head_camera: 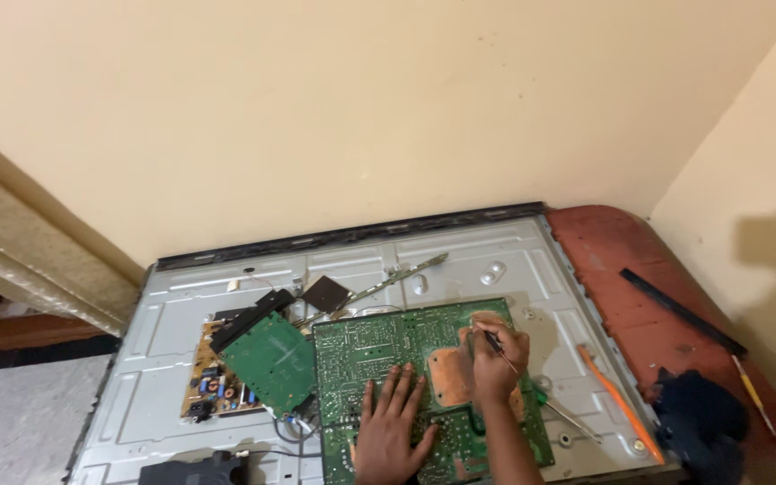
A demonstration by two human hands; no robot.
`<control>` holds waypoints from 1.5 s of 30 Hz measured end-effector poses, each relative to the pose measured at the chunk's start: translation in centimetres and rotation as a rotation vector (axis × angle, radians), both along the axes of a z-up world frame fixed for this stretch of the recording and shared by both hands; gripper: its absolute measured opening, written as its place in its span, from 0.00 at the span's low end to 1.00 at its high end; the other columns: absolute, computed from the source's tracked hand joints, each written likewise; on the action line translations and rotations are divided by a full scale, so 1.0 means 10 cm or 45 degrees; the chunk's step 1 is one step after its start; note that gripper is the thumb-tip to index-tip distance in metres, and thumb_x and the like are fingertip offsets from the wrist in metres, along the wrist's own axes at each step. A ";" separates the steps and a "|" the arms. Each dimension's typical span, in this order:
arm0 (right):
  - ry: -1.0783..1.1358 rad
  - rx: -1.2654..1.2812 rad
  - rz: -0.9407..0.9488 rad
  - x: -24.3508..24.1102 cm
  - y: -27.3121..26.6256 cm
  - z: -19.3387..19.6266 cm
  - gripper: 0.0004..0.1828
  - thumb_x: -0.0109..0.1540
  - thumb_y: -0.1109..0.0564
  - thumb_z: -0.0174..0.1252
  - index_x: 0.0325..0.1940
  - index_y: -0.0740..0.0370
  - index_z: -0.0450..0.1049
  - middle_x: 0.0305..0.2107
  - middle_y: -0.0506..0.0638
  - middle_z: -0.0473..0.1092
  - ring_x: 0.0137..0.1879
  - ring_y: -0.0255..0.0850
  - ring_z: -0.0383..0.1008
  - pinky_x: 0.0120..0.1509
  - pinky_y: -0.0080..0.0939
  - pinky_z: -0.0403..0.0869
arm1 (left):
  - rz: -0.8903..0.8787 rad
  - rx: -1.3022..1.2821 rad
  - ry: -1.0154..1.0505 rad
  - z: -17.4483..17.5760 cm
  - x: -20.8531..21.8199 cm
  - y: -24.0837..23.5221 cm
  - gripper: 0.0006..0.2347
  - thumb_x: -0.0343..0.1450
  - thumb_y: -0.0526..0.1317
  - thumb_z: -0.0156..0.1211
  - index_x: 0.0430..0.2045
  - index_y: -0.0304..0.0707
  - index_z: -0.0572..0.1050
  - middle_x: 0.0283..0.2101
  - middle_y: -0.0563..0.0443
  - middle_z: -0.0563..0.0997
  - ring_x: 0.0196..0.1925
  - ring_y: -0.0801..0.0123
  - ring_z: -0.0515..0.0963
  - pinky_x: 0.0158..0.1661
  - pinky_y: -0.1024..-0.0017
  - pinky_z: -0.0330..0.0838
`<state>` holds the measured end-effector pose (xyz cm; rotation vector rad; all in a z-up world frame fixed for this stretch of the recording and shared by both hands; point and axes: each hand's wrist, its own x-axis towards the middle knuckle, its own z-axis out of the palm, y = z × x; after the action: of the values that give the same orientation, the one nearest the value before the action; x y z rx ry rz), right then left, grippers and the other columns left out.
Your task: The person scrapes a green circuit board with a small metal tool to remove residue from the surface. They repeatedly scrape and wipe the board, focusing on a central area with visible orange residue. The person uses a cloth to wipe away debris during the process.
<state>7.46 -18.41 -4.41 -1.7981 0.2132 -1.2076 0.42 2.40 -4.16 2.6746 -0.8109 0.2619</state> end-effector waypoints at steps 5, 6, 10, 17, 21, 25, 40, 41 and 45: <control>0.042 -0.090 0.182 -0.01 -0.06 -0.07 0.08 0.54 0.66 0.69 0.36 0.60 0.81 0.35 0.50 0.77 0.40 0.41 0.78 0.45 0.40 0.76 | 0.015 -0.011 -0.122 0.00 0.00 -0.02 0.33 0.71 0.59 0.50 0.69 0.42 0.59 0.75 0.43 0.53 0.77 0.53 0.46 0.69 0.44 0.31; 0.047 0.102 0.197 0.00 -0.05 -0.08 0.07 0.56 0.65 0.68 0.37 0.59 0.80 0.37 0.50 0.77 0.41 0.40 0.80 0.47 0.38 0.77 | 0.019 -0.007 -0.135 0.00 0.02 -0.01 0.33 0.71 0.59 0.50 0.69 0.42 0.59 0.75 0.43 0.53 0.77 0.53 0.46 0.69 0.43 0.31; 0.156 -0.002 -0.154 0.04 0.01 -0.11 0.10 0.53 0.66 0.70 0.38 0.60 0.82 0.37 0.52 0.74 0.42 0.43 0.75 0.46 0.39 0.76 | 0.013 -0.018 -0.018 0.01 -0.01 0.01 0.33 0.72 0.58 0.51 0.70 0.41 0.58 0.75 0.41 0.53 0.78 0.51 0.46 0.69 0.43 0.32; 0.139 0.078 0.016 0.04 -0.03 -0.13 0.08 0.55 0.62 0.71 0.37 0.59 0.81 0.38 0.51 0.74 0.41 0.40 0.77 0.43 0.38 0.77 | 0.007 -0.033 -0.048 -0.01 0.00 -0.01 0.33 0.71 0.57 0.52 0.69 0.40 0.59 0.75 0.41 0.54 0.77 0.50 0.47 0.69 0.42 0.33; 0.126 -0.067 0.082 0.06 0.04 -0.12 0.08 0.55 0.64 0.70 0.37 0.58 0.82 0.37 0.49 0.76 0.43 0.40 0.77 0.48 0.40 0.76 | 0.032 -0.041 -0.094 -0.05 0.01 0.02 0.33 0.71 0.57 0.52 0.70 0.40 0.59 0.75 0.41 0.54 0.77 0.50 0.47 0.68 0.42 0.33; 0.076 -0.260 0.172 0.03 -0.06 -0.07 0.11 0.52 0.67 0.70 0.37 0.60 0.82 0.35 0.49 0.76 0.45 0.41 0.76 0.48 0.40 0.75 | 0.018 -0.028 -0.078 -0.11 0.02 -0.01 0.33 0.71 0.58 0.52 0.70 0.40 0.58 0.75 0.41 0.53 0.77 0.50 0.47 0.69 0.42 0.33; 0.148 0.432 0.145 0.13 -0.12 -0.12 0.07 0.61 0.66 0.66 0.44 0.67 0.82 0.42 0.51 0.79 0.44 0.34 0.76 0.47 0.34 0.74 | 0.019 0.008 0.146 -0.17 0.06 0.04 0.35 0.71 0.59 0.53 0.72 0.43 0.55 0.77 0.42 0.49 0.78 0.50 0.42 0.69 0.41 0.29; 0.136 0.494 0.182 0.14 -0.14 -0.12 0.07 0.61 0.65 0.66 0.44 0.67 0.82 0.41 0.50 0.80 0.43 0.34 0.77 0.48 0.33 0.75 | 0.022 0.015 0.176 -0.15 0.05 0.03 0.34 0.71 0.59 0.53 0.72 0.44 0.55 0.77 0.43 0.49 0.78 0.50 0.42 0.69 0.41 0.29; 0.158 0.579 0.247 0.21 -0.25 -0.03 0.10 0.60 0.66 0.67 0.46 0.68 0.82 0.39 0.50 0.81 0.41 0.33 0.79 0.48 0.30 0.76 | 0.027 0.014 0.200 -0.06 0.05 0.01 0.35 0.71 0.59 0.53 0.71 0.43 0.55 0.77 0.42 0.48 0.78 0.50 0.42 0.69 0.40 0.29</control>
<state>9.60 -20.93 -4.74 -1.4558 0.3464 -0.8313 0.95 2.52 -4.76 2.6749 -0.7375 0.0508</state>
